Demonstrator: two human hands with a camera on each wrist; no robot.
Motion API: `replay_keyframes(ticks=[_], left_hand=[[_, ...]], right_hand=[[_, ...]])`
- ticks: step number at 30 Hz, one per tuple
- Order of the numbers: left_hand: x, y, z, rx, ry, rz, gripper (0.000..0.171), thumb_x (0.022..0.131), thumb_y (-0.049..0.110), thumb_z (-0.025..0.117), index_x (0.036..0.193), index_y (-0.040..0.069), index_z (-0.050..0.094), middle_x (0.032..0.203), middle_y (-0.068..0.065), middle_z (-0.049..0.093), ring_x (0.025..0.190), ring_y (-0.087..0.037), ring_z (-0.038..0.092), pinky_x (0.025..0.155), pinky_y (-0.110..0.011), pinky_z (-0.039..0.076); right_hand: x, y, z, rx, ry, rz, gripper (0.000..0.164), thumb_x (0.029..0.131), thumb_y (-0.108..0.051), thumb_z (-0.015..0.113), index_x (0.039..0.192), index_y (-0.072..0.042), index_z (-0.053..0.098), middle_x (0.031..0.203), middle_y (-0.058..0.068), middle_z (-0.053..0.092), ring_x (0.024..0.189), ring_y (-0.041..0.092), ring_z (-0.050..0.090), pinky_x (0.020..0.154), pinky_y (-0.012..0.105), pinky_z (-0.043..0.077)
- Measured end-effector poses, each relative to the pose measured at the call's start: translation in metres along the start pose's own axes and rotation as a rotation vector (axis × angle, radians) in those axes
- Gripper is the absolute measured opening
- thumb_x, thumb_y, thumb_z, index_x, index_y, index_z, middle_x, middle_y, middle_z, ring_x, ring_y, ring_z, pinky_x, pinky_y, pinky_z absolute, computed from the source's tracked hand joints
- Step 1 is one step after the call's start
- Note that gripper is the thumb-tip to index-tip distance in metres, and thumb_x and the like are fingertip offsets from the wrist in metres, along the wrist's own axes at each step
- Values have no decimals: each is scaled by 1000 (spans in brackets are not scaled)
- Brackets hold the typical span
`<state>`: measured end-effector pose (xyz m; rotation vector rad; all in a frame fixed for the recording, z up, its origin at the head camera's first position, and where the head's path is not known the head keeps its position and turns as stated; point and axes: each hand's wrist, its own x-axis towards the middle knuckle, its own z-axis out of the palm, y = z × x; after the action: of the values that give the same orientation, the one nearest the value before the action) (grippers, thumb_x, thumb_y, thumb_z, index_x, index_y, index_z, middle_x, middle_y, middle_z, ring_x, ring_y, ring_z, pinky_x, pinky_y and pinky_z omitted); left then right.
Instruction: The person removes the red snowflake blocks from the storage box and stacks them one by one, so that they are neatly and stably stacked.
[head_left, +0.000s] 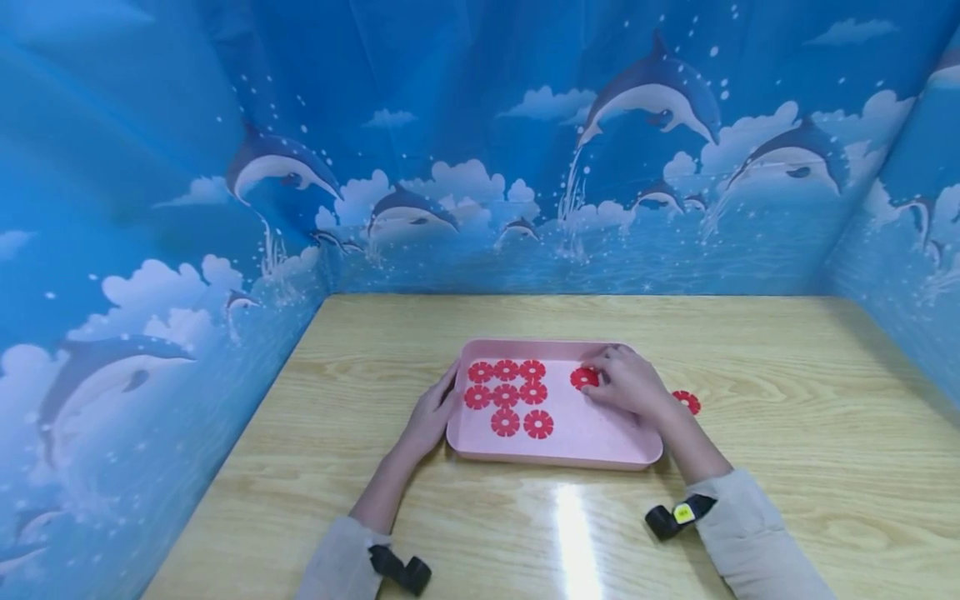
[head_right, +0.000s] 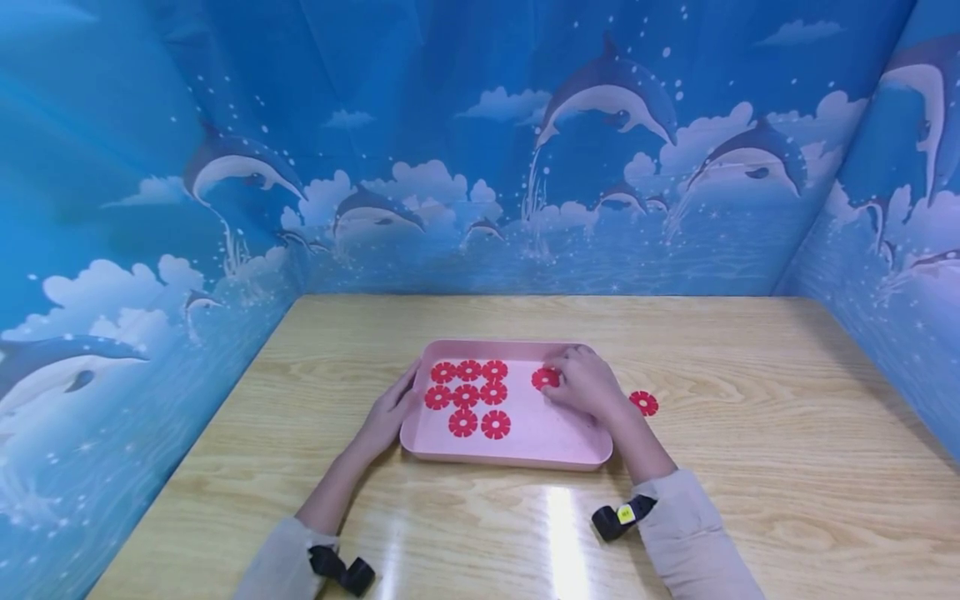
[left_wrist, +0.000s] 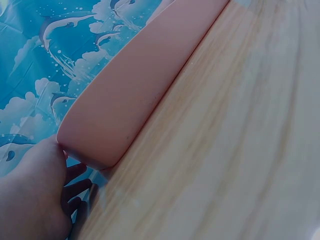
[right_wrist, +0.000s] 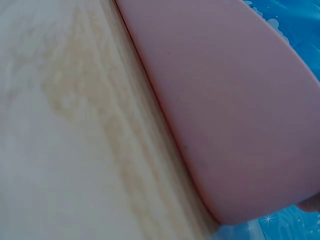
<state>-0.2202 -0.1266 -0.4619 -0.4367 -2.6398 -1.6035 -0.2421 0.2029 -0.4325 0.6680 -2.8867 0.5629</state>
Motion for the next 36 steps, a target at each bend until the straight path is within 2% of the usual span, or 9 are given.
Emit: replay_keyframes(ticks=[6, 13, 17, 18, 23, 24, 25, 30, 36], left_hand=[[0, 0, 0, -7, -2, 4, 47, 99, 22, 42, 144, 15, 30, 143, -9, 33, 130, -28, 30, 107, -42, 22], [-1, 2, 0, -15, -1, 5, 48, 99, 21, 42, 144, 13, 30, 143, -12, 34, 129, -32, 31, 106, -45, 22], [-1, 2, 1, 2, 6, 14, 47, 99, 21, 42, 144, 13, 31, 142, -13, 35, 128, -33, 32, 105, -47, 23], [-3, 8, 0, -3, 9, 13, 47, 99, 20, 42, 144, 11, 31, 141, -15, 35, 128, -34, 32, 106, -47, 22], [-2, 7, -1, -7, 9, 16, 47, 99, 21, 42, 144, 11, 31, 142, -14, 35, 128, -34, 31, 106, -47, 22], [-2, 7, -1, -7, 9, 12, 47, 99, 21, 43, 144, 12, 31, 142, -13, 35, 129, -33, 31, 106, -47, 22], [0, 0, 0, 0, 7, 18, 48, 99, 23, 43, 144, 14, 31, 142, -12, 35, 129, -32, 31, 106, -46, 22], [0, 1, 0, 2, 4, 15, 47, 99, 23, 42, 144, 14, 31, 143, -12, 34, 129, -32, 32, 106, -46, 23], [0, 0, 0, -6, -1, -6, 48, 99, 23, 42, 145, 18, 30, 143, -8, 33, 130, -28, 31, 106, -43, 22]], right_hand=[[0, -2, -2, 54, 18, 18, 41, 78, -27, 74, 110, -4, 66, 112, 12, 58, 102, 30, 50, 87, 46, 42], [-2, -2, -2, 137, 43, 52, 40, 78, -24, 74, 113, -8, 66, 107, 11, 58, 92, 25, 48, 77, 41, 42], [-5, -4, -6, 163, 37, 70, 40, 78, -26, 74, 114, -12, 65, 110, 9, 58, 94, 25, 48, 79, 42, 42], [-6, -5, -8, 170, 35, 76, 40, 78, -26, 74, 115, -12, 65, 110, 10, 58, 94, 26, 48, 80, 43, 42], [-13, -5, -19, 159, 43, 82, 43, 78, -25, 74, 117, -12, 63, 107, 14, 56, 94, 27, 47, 77, 44, 44], [-15, -5, -21, 156, 47, 85, 43, 78, -24, 74, 118, -11, 63, 105, 14, 56, 93, 27, 47, 75, 43, 44], [-16, -4, -23, 149, 53, 85, 44, 78, -23, 74, 118, -10, 63, 103, 14, 55, 91, 27, 46, 73, 42, 44], [-25, -1, -33, 131, 90, 87, 43, 76, -18, 74, 115, -4, 63, 92, 12, 54, 85, 26, 45, 66, 38, 42], [-36, 5, -46, 127, 107, 110, 42, 77, -19, 73, 113, 0, 63, 98, 13, 55, 86, 28, 47, 66, 38, 44]])
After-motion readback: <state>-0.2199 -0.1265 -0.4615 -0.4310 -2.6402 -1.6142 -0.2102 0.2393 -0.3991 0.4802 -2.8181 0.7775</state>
